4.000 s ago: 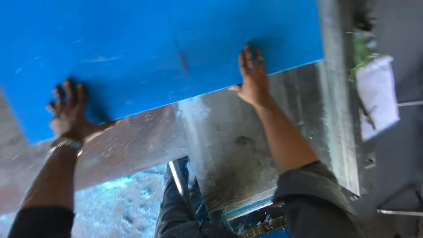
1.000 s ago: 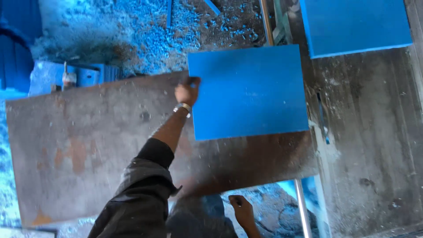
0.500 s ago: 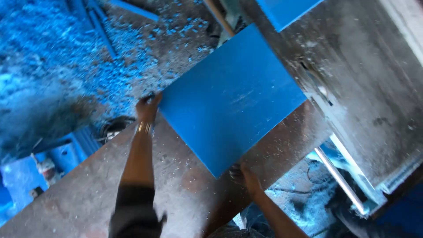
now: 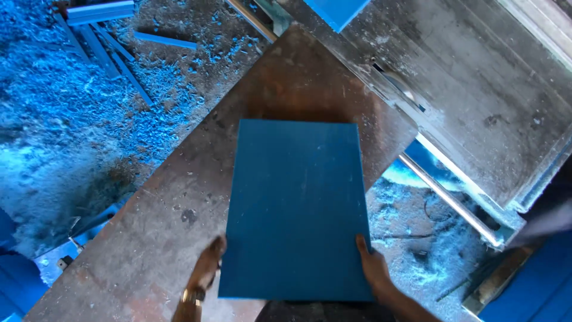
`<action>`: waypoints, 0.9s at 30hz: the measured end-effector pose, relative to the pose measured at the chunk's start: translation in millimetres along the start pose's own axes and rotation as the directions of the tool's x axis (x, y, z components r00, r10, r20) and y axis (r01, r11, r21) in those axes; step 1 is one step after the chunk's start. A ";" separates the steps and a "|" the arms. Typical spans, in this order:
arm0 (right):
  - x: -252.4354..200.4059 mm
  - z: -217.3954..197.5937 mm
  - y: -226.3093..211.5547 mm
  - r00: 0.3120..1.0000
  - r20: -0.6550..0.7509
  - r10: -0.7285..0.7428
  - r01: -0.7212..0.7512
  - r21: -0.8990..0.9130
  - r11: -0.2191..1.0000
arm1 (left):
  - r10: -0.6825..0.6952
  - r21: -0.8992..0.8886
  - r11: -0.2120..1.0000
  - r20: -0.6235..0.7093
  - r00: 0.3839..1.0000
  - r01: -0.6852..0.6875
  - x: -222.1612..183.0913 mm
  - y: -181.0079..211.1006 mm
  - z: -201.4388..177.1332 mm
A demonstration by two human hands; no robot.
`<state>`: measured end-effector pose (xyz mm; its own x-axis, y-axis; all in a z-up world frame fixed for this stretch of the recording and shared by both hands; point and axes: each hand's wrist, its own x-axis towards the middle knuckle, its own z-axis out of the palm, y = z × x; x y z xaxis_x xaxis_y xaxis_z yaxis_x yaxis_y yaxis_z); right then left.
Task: The recorder picks up blue plastic sheets and cuts them to size using a table saw.
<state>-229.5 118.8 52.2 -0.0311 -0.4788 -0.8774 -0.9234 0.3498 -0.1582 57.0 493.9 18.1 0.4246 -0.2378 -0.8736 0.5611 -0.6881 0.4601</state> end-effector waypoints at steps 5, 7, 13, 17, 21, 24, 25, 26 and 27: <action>-8.1 -11.2 55.4 0.994 -0.031 -0.100 0.101 0.005 0.995 | 0.015 0.007 1.000 -0.099 0.995 -0.015 -12.5 53.3 44.8; -4.5 -27.3 64.2 0.998 -0.021 -0.051 0.051 0.000 0.999 | 0.012 0.142 0.989 -0.320 0.947 0.035 -24.6 56.7 75.8; 34.5 -108.2 148.6 0.996 -0.062 -0.071 0.072 0.015 0.997 | 0.090 0.223 0.975 -0.391 0.916 0.000 -53.3 56.1 167.9; 109.5 -170.8 253.4 0.970 -0.177 -0.166 0.183 0.090 0.979 | 0.052 0.239 0.971 -0.301 0.952 0.023 -90.6 118.5 273.5; 142.3 -241.1 331.7 0.964 -0.265 -0.001 0.060 0.213 0.975 | 0.433 0.315 0.870 -0.118 0.894 -0.379 -22.9 96.2 391.6; 95.5 -284.8 322.1 0.965 -0.260 0.037 0.114 0.543 0.832 | 0.465 0.331 0.824 0.065 0.883 -0.459 -39.3 151.1 464.9; 81.1 -297.1 299.4 0.975 -0.223 0.019 0.157 0.740 0.654 | 0.341 0.321 0.867 0.177 0.923 -0.381 -67.9 200.2 483.4; 93.6 -311.3 303.6 0.975 -0.221 0.013 0.159 0.740 0.654 | 0.343 0.321 0.867 0.172 0.923 -0.382 -62.7 208.2 503.0; 104.7 -323.0 309.7 0.970 -0.239 0.033 0.163 0.750 0.642 | 0.343 0.396 0.828 0.204 0.917 -0.398 -58.2 213.0 520.8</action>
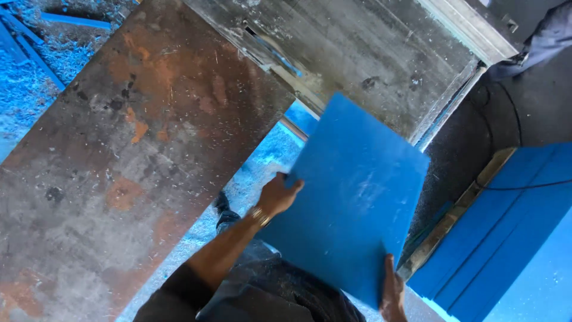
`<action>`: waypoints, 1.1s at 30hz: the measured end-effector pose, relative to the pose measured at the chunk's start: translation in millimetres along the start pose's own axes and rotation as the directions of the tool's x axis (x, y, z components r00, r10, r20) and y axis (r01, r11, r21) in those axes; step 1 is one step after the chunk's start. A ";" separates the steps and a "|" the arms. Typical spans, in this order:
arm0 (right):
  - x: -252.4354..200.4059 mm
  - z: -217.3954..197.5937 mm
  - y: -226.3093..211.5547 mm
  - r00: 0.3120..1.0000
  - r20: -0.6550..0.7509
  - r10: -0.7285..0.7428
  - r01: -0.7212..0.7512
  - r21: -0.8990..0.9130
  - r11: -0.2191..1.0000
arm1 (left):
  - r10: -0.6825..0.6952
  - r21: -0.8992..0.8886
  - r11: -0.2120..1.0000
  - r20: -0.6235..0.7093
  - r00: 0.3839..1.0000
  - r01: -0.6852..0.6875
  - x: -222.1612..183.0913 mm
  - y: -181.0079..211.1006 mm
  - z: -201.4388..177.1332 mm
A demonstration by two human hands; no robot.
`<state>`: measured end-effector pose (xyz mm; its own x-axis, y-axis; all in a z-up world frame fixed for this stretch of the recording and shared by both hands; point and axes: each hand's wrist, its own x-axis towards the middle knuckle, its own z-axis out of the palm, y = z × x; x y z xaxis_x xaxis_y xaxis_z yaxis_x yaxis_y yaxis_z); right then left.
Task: The recorder picks up blue plastic sheets and cuts them to size using a table saw.
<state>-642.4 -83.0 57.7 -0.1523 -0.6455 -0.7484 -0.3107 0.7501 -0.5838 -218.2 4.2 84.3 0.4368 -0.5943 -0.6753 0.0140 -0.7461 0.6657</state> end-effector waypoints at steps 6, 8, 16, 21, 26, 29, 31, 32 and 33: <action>110.3 -22.0 -24.6 0.987 -0.156 -0.047 0.016 -0.196 0.980 | -0.023 0.003 1.000 0.013 1.000 0.023 47.3 -18.4 44.2; 140.4 -17.3 -40.5 0.994 -0.097 -0.055 0.044 -0.114 0.993 | -0.046 -0.168 0.985 0.019 0.999 0.048 44.2 -21.1 54.4; 155.8 35.0 -149.6 0.873 0.426 -0.238 -0.016 0.512 0.859 | -0.034 -0.983 0.089 0.158 0.987 0.160 41.7 54.7 131.5; 107.5 87.4 -149.0 0.913 0.328 -0.243 -0.160 0.835 0.527 | -0.074 -0.978 0.102 0.175 0.982 0.182 90.7 118.2 124.6; 153.6 140.4 -149.0 0.952 0.286 -0.109 -0.190 0.831 0.522 | -0.199 -0.974 0.149 0.139 0.970 0.170 123.0 143.7 119.4; 157.7 190.9 -173.8 0.953 0.288 -0.093 -0.170 0.762 0.624 | -0.250 -0.972 0.164 0.124 0.960 0.168 153.0 142.6 120.8; 163.8 214.8 -187.0 0.937 0.343 -0.072 -0.208 0.710 0.673 | -0.190 -0.957 0.227 0.138 0.972 0.180 156.3 143.7 117.3; 177.4 214.3 -187.5 0.936 0.345 -0.065 -0.213 0.706 0.675 | -0.196 -0.957 0.225 0.137 0.971 0.181 156.5 136.8 110.1; 190.6 213.2 -187.6 0.941 0.339 -0.004 -0.243 0.681 0.691 | -0.134 -0.935 0.291 0.171 0.976 0.204 155.8 129.8 103.3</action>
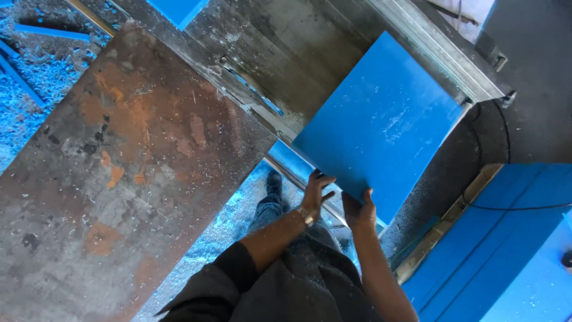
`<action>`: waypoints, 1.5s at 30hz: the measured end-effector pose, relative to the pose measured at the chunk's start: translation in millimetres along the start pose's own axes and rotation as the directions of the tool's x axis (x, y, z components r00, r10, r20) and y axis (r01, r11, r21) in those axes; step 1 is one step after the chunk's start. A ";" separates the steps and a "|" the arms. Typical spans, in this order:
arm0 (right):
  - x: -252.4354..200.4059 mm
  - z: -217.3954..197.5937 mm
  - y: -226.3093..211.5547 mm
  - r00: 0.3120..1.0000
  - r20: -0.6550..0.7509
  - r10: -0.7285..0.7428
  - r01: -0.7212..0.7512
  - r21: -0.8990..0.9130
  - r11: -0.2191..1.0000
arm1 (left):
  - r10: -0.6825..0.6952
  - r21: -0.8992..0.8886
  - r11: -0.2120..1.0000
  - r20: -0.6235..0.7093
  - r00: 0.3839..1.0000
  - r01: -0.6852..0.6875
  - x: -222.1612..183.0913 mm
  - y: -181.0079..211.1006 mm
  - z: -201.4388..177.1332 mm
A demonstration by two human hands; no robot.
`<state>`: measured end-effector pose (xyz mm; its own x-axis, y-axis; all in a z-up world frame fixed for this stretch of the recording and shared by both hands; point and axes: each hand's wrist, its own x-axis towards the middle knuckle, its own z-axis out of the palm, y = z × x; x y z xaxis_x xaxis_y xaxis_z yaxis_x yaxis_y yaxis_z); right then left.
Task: The recorder picks up blue plastic sheets and cuts them to size using a table saw.
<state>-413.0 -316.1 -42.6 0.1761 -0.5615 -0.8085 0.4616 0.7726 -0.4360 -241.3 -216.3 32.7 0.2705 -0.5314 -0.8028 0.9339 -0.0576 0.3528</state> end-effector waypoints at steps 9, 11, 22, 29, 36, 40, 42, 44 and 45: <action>77.7 18.6 -33.6 0.993 0.081 0.083 -0.081 -0.033 0.996 | 0.026 0.634 0.753 0.242 0.970 -0.178 8.6 -12.5 -174.0; 79.9 32.7 -30.6 0.989 0.127 0.079 -0.072 -0.058 0.996 | 0.074 0.608 0.788 0.059 0.996 -0.095 2.3 -20.1 -226.2; 108.7 42.6 -6.6 0.961 0.117 0.249 -0.241 -0.083 0.967 | 0.098 0.201 0.979 -0.622 0.777 0.038 -83.2 -108.2 -376.6; 110.0 56.2 3.9 0.954 0.100 0.284 -0.268 -0.148 0.952 | 0.059 0.218 0.970 -0.640 0.766 0.108 -108.8 -145.7 -366.9; 62.0 68.8 4.1 0.983 -0.083 0.163 -0.181 -0.565 0.805 | 0.117 0.232 0.973 -0.557 0.822 0.018 -100.1 -155.2 -378.1; 18.1 58.6 -5.6 0.966 0.249 0.065 0.228 -0.946 0.230 | 0.155 0.228 0.973 -0.526 0.836 -0.037 -98.5 -137.7 -388.9; 19.4 47.9 0.8 0.954 0.250 0.162 0.255 -0.967 -0.011 | 0.212 0.275 0.959 -0.534 0.819 -0.069 -110.2 -112.1 -383.4; 29.0 32.8 19.8 0.939 0.230 0.254 0.293 -0.924 -0.247 | 0.275 0.324 0.940 -0.537 0.797 -0.106 -113.7 -77.2 -383.0; 38.3 23.8 35.3 0.872 0.336 0.356 0.408 -0.901 -0.148 | 0.336 0.338 0.926 -0.534 0.776 -0.168 -112.2 -55.1 -384.4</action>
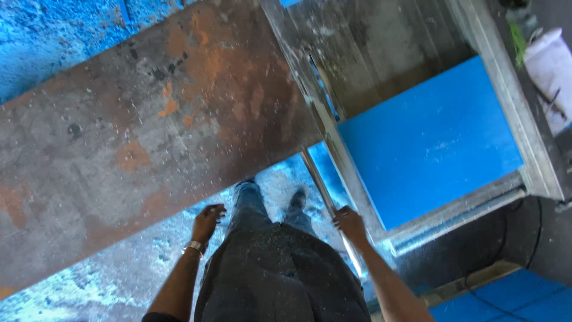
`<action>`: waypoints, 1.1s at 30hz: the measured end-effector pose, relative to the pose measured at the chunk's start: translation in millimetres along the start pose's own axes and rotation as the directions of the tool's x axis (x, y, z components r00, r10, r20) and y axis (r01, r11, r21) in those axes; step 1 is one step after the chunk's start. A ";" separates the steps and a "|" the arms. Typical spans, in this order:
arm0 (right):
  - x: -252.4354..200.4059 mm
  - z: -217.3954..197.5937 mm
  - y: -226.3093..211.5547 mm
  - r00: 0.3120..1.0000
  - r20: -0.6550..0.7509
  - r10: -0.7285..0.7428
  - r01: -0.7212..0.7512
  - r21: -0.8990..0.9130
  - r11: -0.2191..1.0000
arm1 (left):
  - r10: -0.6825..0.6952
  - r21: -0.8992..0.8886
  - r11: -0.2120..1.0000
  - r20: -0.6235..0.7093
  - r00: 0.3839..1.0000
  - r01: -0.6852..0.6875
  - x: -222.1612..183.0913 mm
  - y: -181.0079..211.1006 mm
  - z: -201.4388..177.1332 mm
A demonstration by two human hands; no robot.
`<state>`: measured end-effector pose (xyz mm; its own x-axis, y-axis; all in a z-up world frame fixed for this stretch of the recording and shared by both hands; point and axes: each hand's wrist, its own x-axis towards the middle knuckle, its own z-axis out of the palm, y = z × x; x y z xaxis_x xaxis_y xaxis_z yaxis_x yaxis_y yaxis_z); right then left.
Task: The recorder picks up blue plastic sheets and cuts them to size using a table saw.
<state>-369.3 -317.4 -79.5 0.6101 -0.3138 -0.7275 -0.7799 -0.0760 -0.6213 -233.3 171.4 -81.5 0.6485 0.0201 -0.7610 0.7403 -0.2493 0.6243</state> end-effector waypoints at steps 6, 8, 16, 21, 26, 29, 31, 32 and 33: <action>-13.7 121.2 -193.1 0.962 0.138 -0.237 0.272 -0.573 0.773 | 0.298 -0.048 0.953 -0.041 0.954 -0.300 82.7 163.3 -20.9; -1.6 159.7 -251.9 0.919 0.199 -0.340 0.387 -0.614 0.687 | 0.325 -0.043 0.944 -0.020 0.945 -0.326 119.0 228.3 -23.4; 62.2 269.0 -381.3 0.936 0.204 -0.288 0.348 -0.658 0.667 | 0.617 -0.169 0.787 0.243 0.748 -0.594 362.0 378.6 3.6; 88.1 288.6 -397.1 0.887 0.148 -0.438 0.413 -0.680 0.606 | 0.670 -0.122 0.733 0.301 0.679 -0.669 498.2 475.3 71.1; 100.6 307.3 -453.5 0.937 0.176 -0.302 0.333 -0.707 0.623 | 0.956 0.579 -0.255 0.272 -0.112 -0.774 572.4 600.9 132.6; 107.3 317.2 -481.9 0.961 0.209 -0.180 0.274 -0.663 0.696 | 0.747 -0.056 0.664 0.043 0.663 -0.745 559.5 691.2 148.9; 115.6 322.6 -494.2 0.972 0.199 -0.126 0.234 -0.749 0.620 | 0.605 0.236 0.793 -0.195 0.772 -0.562 585.8 733.0 168.4; 127.5 329.3 -474.1 0.973 0.190 -0.128 0.228 -0.754 0.616 | 0.607 0.226 0.792 -0.192 0.771 -0.567 615.5 732.0 176.8; 139.0 335.1 -453.5 0.926 0.137 -0.351 0.326 -0.760 0.563 | 0.662 0.263 0.749 -0.262 0.702 -0.608 644.4 730.8 186.0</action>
<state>115.9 -9.4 3.6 0.8582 -0.1346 -0.4953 -0.3464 -0.8639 -0.3656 692.7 -177.9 -148.4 0.9919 0.1027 -0.0746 0.1135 -0.4539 0.8838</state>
